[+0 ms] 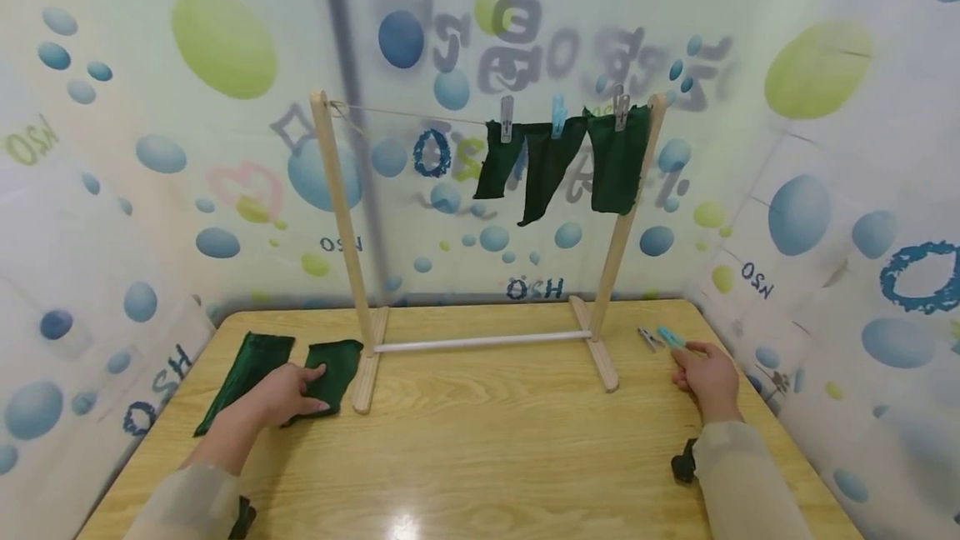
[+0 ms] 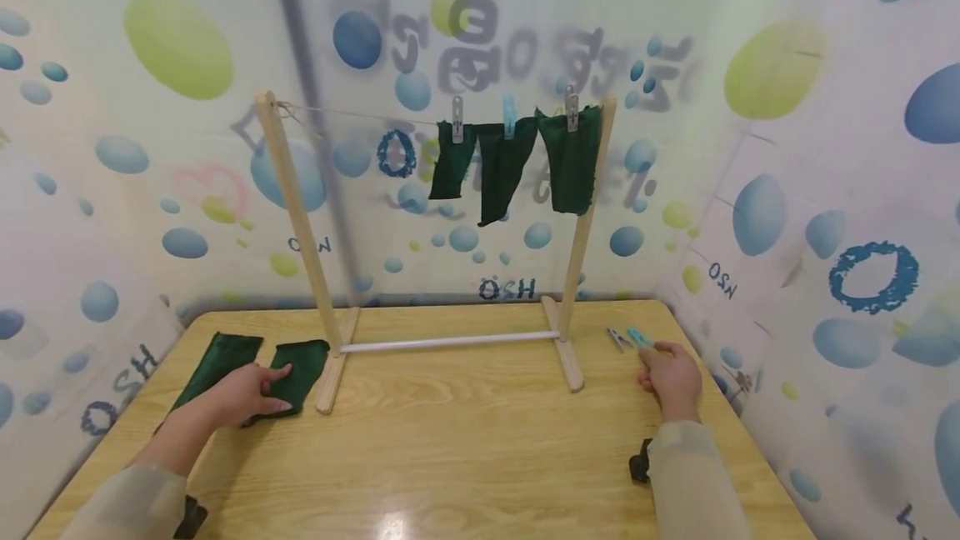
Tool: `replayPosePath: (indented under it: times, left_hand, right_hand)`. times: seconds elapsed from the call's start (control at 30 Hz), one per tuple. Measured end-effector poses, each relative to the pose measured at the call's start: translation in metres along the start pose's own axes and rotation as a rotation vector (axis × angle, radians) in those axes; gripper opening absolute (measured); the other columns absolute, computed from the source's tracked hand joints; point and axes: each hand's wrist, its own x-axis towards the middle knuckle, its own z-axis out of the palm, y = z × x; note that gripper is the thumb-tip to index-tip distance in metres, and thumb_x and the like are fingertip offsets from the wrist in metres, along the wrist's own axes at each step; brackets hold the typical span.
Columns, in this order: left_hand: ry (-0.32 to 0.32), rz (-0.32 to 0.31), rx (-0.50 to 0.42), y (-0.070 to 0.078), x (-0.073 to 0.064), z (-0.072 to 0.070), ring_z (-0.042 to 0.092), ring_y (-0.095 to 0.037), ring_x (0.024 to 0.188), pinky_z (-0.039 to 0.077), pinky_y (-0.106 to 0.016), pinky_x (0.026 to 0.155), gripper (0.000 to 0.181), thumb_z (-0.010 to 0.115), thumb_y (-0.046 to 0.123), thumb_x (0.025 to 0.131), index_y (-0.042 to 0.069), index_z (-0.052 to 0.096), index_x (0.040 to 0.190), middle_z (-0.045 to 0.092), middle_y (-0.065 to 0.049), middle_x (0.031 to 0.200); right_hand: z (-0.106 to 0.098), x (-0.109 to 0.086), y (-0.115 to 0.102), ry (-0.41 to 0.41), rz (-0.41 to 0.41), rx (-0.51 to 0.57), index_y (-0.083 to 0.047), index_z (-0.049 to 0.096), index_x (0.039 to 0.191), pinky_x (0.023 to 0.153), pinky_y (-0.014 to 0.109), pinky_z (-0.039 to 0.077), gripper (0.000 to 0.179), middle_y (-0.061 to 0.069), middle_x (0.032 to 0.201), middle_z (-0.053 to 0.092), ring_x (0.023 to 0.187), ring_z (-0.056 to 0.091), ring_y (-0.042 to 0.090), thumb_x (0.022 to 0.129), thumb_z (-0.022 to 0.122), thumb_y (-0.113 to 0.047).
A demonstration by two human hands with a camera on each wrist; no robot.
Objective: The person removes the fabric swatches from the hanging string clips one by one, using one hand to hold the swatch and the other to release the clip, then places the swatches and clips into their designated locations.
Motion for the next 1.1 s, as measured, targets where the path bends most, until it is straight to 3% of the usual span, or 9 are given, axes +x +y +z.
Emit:
replayPosePath:
  times: [0.2, 0.33, 0.43, 0.6, 0.73, 0.83, 0.93, 1.03, 1.1]
  left_hand:
    - [0.031, -0.037, -0.006, 0.030, -0.019, -0.007, 0.045, -0.018, 0.066, 0.039, -0.032, 0.062, 0.083, 0.091, 0.026, 0.092, -0.010, 0.052, 0.157, 0.052, -0.003, 0.073]
    - [0.057, -0.029, 0.046, 0.039, -0.021, -0.015, 0.053, -0.018, 0.072, 0.047, -0.035, 0.067, 0.075, 0.090, 0.020, 0.093, -0.013, 0.056, 0.151, 0.061, -0.004, 0.076]
    - [0.052, -0.039, 0.046, 0.042, -0.021, -0.021, 0.062, -0.020, 0.081, 0.056, -0.041, 0.073, 0.076, 0.090, 0.019, 0.093, -0.014, 0.055, 0.151, 0.069, -0.008, 0.088]
    - [-0.008, -0.037, -0.007, 0.048, -0.019, -0.025, 0.067, -0.026, 0.093, 0.060, -0.047, 0.079, 0.084, 0.089, 0.020, 0.094, -0.013, 0.046, 0.158, 0.071, -0.015, 0.105]
    - [-0.071, -0.071, 0.002, 0.050, -0.017, -0.022, 0.062, -0.022, 0.089, 0.056, -0.041, 0.078, 0.092, 0.090, 0.020, 0.094, -0.010, 0.039, 0.164, 0.069, -0.011, 0.101]
    - [-0.082, -0.094, 0.022, 0.050, -0.013, -0.021, 0.060, -0.024, 0.085, 0.053, -0.040, 0.077, 0.093, 0.089, 0.020, 0.094, -0.008, 0.037, 0.166, 0.068, -0.012, 0.095]
    - [-0.084, -0.104, 0.055, 0.051, -0.011, -0.021, 0.069, -0.043, 0.107, 0.059, -0.049, 0.093, 0.094, 0.090, 0.023, 0.093, -0.007, 0.039, 0.165, 0.071, -0.031, 0.119]
    - [-0.097, -0.113, 0.096, 0.050, -0.008, -0.021, 0.053, -0.061, 0.139, 0.052, -0.066, 0.111, 0.096, 0.092, 0.028, 0.091, -0.005, 0.041, 0.165, 0.053, -0.043, 0.152]
    - [-0.109, -0.119, 0.128, 0.047, -0.005, -0.019, 0.044, -0.065, 0.146, 0.045, -0.073, 0.115, 0.097, 0.092, 0.032, 0.090, -0.003, 0.042, 0.165, 0.045, -0.044, 0.159]
  right_hand:
    - [0.002, -0.003, 0.001, -0.028, -0.005, 0.016, 0.004, 0.045, 0.162, 0.056, 0.026, 0.062, 0.067, -0.005, 0.070, 0.069, 0.055, 0.071, 0.007, 0.106, 0.069, -0.025]
    - [0.001, -0.005, -0.001, -0.014, -0.013, 0.009, 0.006, 0.045, 0.160, 0.054, 0.025, 0.061, 0.066, -0.005, 0.069, 0.068, 0.054, 0.070, 0.006, 0.107, 0.069, -0.025]
    - [0.000, -0.007, -0.003, -0.015, -0.020, 0.009, 0.007, 0.044, 0.161, 0.054, 0.024, 0.060, 0.067, -0.005, 0.067, 0.069, 0.054, 0.070, 0.005, 0.107, 0.069, -0.025]
    - [-0.002, -0.003, -0.003, -0.017, -0.019, -0.003, 0.006, 0.043, 0.161, 0.054, 0.024, 0.060, 0.067, -0.005, 0.064, 0.070, 0.053, 0.070, 0.006, 0.107, 0.068, -0.026]
    - [0.000, -0.001, -0.001, -0.015, 0.001, -0.014, 0.005, 0.044, 0.161, 0.054, 0.024, 0.060, 0.067, -0.005, 0.063, 0.070, 0.053, 0.070, 0.006, 0.107, 0.068, -0.026]
    - [0.000, 0.000, 0.001, -0.009, 0.011, -0.025, 0.004, 0.046, 0.161, 0.054, 0.024, 0.059, 0.065, -0.006, 0.063, 0.069, 0.052, 0.069, 0.006, 0.108, 0.068, -0.027]
    - [0.000, 0.001, 0.001, -0.005, 0.007, -0.031, 0.004, 0.046, 0.160, 0.053, 0.024, 0.059, 0.065, -0.006, 0.062, 0.068, 0.052, 0.069, 0.006, 0.107, 0.067, -0.027]
    - [0.000, 0.001, 0.000, -0.011, 0.003, -0.025, 0.004, 0.045, 0.162, 0.054, 0.024, 0.059, 0.067, -0.006, 0.063, 0.069, 0.052, 0.069, 0.006, 0.107, 0.067, -0.027]
    - [0.000, 0.001, -0.001, -0.016, 0.000, -0.023, 0.004, 0.044, 0.162, 0.054, 0.024, 0.059, 0.068, -0.006, 0.063, 0.069, 0.052, 0.069, 0.006, 0.106, 0.068, -0.027]
